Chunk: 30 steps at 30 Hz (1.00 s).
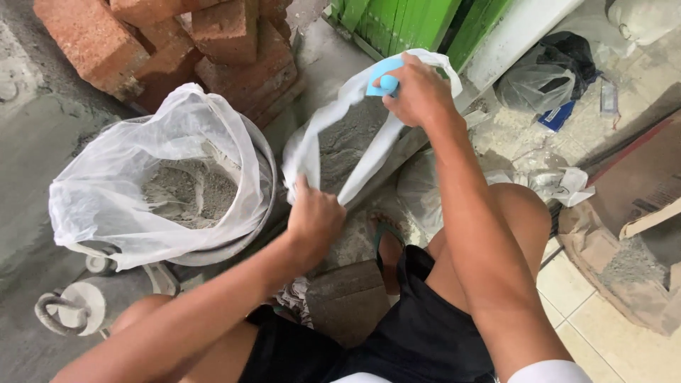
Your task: The person scoops a gray powder from a white plastic bag using a blue scoop and transfers it into a bucket lined with another white plastic bag. The person repeatedly scoops and pours the powder, occasionally using their hand to adjust the bag or the scoop.
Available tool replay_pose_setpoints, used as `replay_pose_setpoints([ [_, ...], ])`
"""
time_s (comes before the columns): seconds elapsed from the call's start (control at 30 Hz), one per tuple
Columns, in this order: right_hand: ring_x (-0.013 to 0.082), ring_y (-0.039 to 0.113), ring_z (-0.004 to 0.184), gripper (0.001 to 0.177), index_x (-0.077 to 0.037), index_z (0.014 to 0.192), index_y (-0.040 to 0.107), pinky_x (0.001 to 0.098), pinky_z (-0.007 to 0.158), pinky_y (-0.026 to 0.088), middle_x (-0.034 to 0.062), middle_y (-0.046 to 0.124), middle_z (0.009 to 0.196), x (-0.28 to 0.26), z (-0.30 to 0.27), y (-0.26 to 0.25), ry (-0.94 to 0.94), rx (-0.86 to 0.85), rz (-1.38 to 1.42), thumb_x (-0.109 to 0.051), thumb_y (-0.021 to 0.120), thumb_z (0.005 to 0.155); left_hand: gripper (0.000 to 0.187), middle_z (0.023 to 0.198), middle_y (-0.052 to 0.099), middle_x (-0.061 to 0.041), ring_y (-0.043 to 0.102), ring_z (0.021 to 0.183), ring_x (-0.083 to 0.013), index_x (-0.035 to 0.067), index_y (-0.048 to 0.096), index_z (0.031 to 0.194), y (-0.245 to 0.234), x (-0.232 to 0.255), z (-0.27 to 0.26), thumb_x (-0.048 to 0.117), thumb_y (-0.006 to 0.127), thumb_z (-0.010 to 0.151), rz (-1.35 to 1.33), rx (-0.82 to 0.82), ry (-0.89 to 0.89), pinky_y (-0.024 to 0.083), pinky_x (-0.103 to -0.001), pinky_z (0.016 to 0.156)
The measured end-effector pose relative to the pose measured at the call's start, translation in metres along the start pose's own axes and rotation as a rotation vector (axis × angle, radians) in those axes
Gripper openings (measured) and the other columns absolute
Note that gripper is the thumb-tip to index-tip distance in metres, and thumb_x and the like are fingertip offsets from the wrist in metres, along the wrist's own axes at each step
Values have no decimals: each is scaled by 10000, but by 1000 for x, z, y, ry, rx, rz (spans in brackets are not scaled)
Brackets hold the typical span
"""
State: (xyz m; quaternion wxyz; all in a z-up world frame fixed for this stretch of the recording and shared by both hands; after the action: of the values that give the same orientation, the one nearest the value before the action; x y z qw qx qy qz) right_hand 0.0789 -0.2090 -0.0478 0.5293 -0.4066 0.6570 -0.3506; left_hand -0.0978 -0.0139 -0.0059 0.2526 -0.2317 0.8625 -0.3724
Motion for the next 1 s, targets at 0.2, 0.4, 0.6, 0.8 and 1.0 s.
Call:
replay_pose_setpoints([
  [0.2,503,547,1286,323,-215,1196,751,690,1038,464,233,555,1470,-69,-51,-27,-117,-167,262,-226,673,882,236,1007,730,-97,605,1030,-314,118,798,1031,9,-18,9,213,613,920,69,389,-222,306,-681,1015],
  [0.4,423,618,1268,325,-227,1129,791,582,1106,472,164,717,1299,-94,-63,6,-212,-367,286,-262,786,806,200,981,657,-135,502,986,-328,86,792,961,-5,-33,4,168,623,896,48,488,-240,316,-647,909],
  [0.6,495,456,1401,387,-285,1263,745,575,1135,459,220,354,1634,-125,-44,57,-519,-126,297,-65,684,950,196,971,644,-127,491,998,-327,101,804,908,23,-24,-2,155,619,871,-34,579,-129,325,-598,898],
  [0.8,486,453,1399,332,-278,1292,736,515,1165,445,211,343,1630,-117,-24,64,-620,27,236,-181,735,975,220,1056,672,-150,503,1180,-414,99,781,1047,28,-32,-25,130,601,925,11,604,-194,300,-632,955],
  [1.0,268,626,1130,501,-314,1488,534,480,913,536,60,526,1562,-137,-52,-19,-356,-214,205,-305,618,994,416,1228,541,-112,426,1275,-371,154,663,1237,53,-30,-5,333,647,861,104,455,-273,357,-573,1027],
])
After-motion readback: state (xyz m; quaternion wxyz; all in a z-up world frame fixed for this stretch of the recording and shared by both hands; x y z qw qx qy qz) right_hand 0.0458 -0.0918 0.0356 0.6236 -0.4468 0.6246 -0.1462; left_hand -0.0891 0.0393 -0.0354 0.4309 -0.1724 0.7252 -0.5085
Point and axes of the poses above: each hand's wrist, its own z-axis towards the middle knuckle, its own y-axis out of the palm, x = y × z, the point moved 9 cm from there along z, towards the middle knuckle
